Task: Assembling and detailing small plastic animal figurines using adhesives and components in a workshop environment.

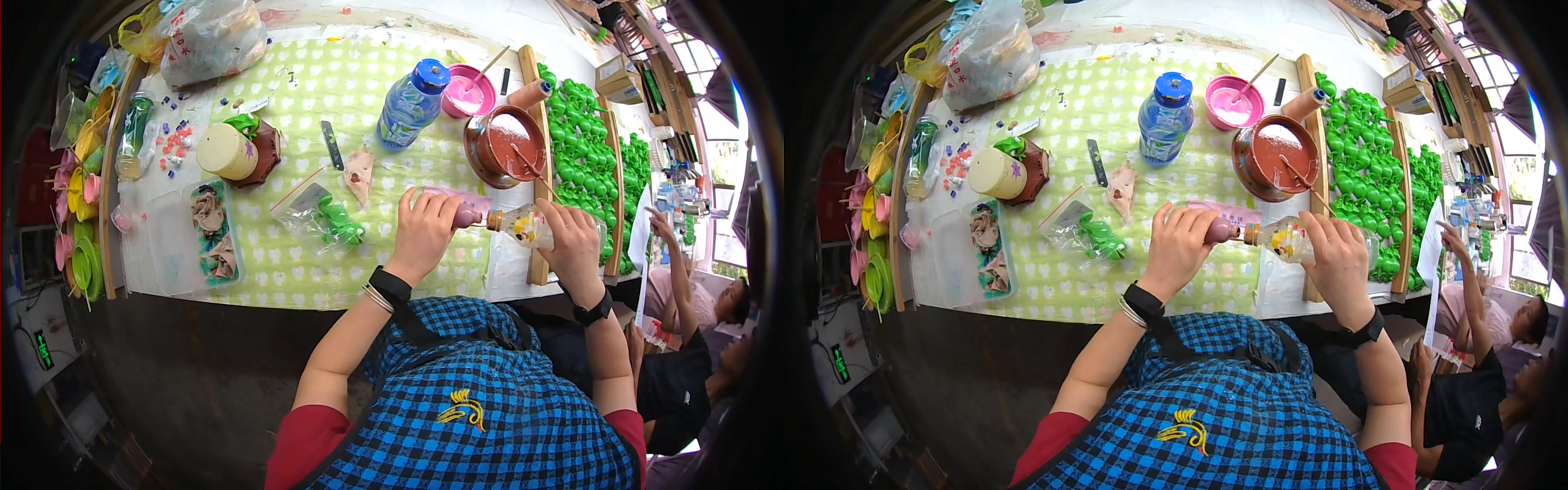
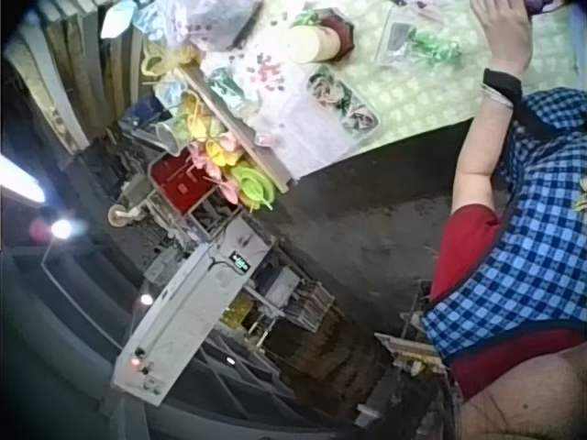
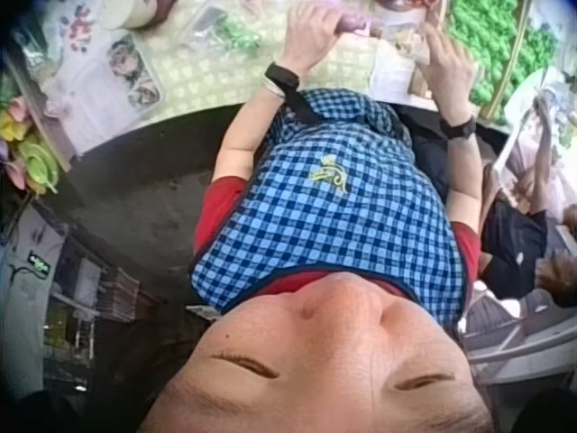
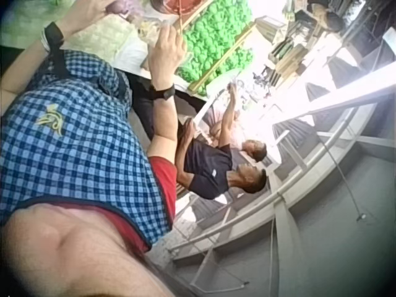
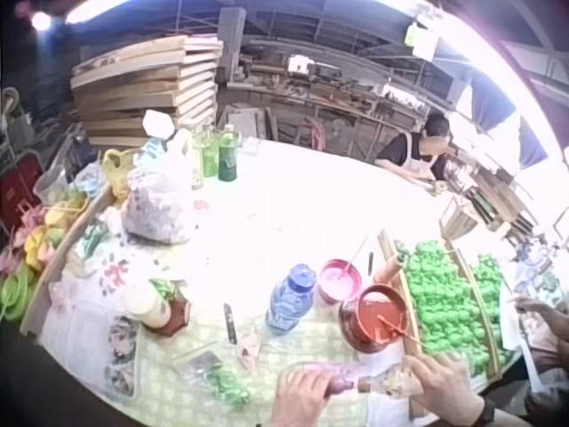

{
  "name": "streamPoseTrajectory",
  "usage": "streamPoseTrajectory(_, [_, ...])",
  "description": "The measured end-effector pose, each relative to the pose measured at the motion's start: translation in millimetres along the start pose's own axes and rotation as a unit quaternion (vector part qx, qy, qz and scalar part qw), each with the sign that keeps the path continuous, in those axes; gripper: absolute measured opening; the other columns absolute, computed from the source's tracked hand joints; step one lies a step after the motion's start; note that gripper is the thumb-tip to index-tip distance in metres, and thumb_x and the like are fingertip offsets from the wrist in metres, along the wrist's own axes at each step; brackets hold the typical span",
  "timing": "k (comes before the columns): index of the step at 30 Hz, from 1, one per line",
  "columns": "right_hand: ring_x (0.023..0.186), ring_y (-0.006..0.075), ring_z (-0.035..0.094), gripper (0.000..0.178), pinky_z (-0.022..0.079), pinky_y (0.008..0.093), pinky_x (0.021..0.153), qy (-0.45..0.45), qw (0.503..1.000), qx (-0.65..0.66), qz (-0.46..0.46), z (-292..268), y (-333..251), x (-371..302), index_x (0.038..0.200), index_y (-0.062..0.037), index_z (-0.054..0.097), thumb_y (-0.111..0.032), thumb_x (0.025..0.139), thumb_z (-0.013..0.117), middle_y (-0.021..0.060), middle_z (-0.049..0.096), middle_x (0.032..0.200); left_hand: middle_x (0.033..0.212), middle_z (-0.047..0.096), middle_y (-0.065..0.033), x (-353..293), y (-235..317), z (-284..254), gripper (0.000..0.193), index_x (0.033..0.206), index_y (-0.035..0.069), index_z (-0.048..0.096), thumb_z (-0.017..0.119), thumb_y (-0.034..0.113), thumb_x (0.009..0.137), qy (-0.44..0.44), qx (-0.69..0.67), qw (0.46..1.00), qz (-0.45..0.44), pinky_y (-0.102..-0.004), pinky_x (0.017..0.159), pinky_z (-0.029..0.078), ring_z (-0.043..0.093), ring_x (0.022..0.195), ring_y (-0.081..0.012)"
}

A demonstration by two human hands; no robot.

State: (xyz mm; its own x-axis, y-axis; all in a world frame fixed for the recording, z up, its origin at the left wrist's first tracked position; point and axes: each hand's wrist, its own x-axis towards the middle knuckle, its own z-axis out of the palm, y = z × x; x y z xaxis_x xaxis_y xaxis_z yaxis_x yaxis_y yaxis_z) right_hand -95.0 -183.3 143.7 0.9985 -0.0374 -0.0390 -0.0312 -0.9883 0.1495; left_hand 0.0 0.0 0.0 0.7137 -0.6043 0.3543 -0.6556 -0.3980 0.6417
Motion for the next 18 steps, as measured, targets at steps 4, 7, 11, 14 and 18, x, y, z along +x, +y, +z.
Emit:
streamPoseTrajectory(4, [0.091, 0.0234, 0.054, 0.065, 0.041, 0.0351, 0.083, 0.013, 1.000, 0.003, -0.001, -0.5, -0.7, 0.1, 0.113, -0.0079, 0.050, -0.006, 0.052, 0.071, 0.0075, 0.057, 0.101, 0.092, 0.057, -0.0032, 0.8, -0.6, -1.3, 0.039, 0.101, 0.009, 0.055, 0.069, 0.013, 0.065, 0.012, 0.008, 1.000, 0.009, -0.0429, 0.093, 0.032, 0.053, 0.092, -0.0194])
streamPoseTrajectory(7, [0.091, 0.0233, 0.054, 0.065, 0.041, 0.0349, 0.083, 0.018, 1.000, 0.004, -0.001, -0.7, -1.3, 1.8, 0.113, -0.0074, 0.050, -0.006, 0.052, 0.071, 0.0073, 0.057, 0.100, 0.089, 0.056, -0.0030, 2.5, -2.7, -0.5, 0.035, 0.099, 0.009, 0.056, 0.066, 0.012, 0.066, 0.024, 0.013, 0.999, 0.018, -0.0436, 0.093, 0.033, 0.053, 0.090, -0.0189])
streamPoseTrajectory(11, [0.091, 0.0233, 0.054, 0.065, 0.041, 0.0348, 0.083, 0.018, 1.000, 0.006, 0.001, -0.8, 0.7, 1.3, 0.113, -0.0071, 0.050, -0.006, 0.052, 0.071, 0.0071, 0.058, 0.100, 0.090, 0.056, -0.0031, 2.9, -1.3, 0.1, 0.035, 0.099, 0.009, 0.056, 0.067, 0.012, 0.066, 0.020, 0.008, 1.000, 0.013, -0.0442, 0.093, 0.032, 0.053, 0.091, -0.0188])
streamPoseTrajectory(14, [0.090, 0.0232, 0.054, 0.065, 0.041, 0.0348, 0.082, 0.024, 1.000, 0.005, 0.002, -0.4, 2.3, 0.8, 0.113, -0.0072, 0.051, -0.006, 0.051, 0.071, 0.0071, 0.058, 0.100, 0.091, 0.056, -0.0033, 3.5, -0.2, 0.6, 0.036, 0.100, 0.009, 0.056, 0.067, 0.013, 0.066, 0.016, 0.006, 1.000, 0.012, -0.0445, 0.093, 0.032, 0.052, 0.091, -0.0188])
streamPoseTrajectory(18, [0.090, 0.0232, 0.054, 0.065, 0.041, 0.0348, 0.081, 0.021, 1.000, 0.007, 0.004, 0.7, 3.1, 1.2, 0.113, -0.0073, 0.051, -0.006, 0.051, 0.071, 0.0071, 0.058, 0.100, 0.092, 0.057, -0.0034, 3.5, -1.5, 1.6, 0.038, 0.101, 0.009, 0.056, 0.067, 0.013, 0.066, 0.013, 0.010, 1.000, 0.012, -0.0445, 0.093, 0.032, 0.052, 0.092, -0.0187])
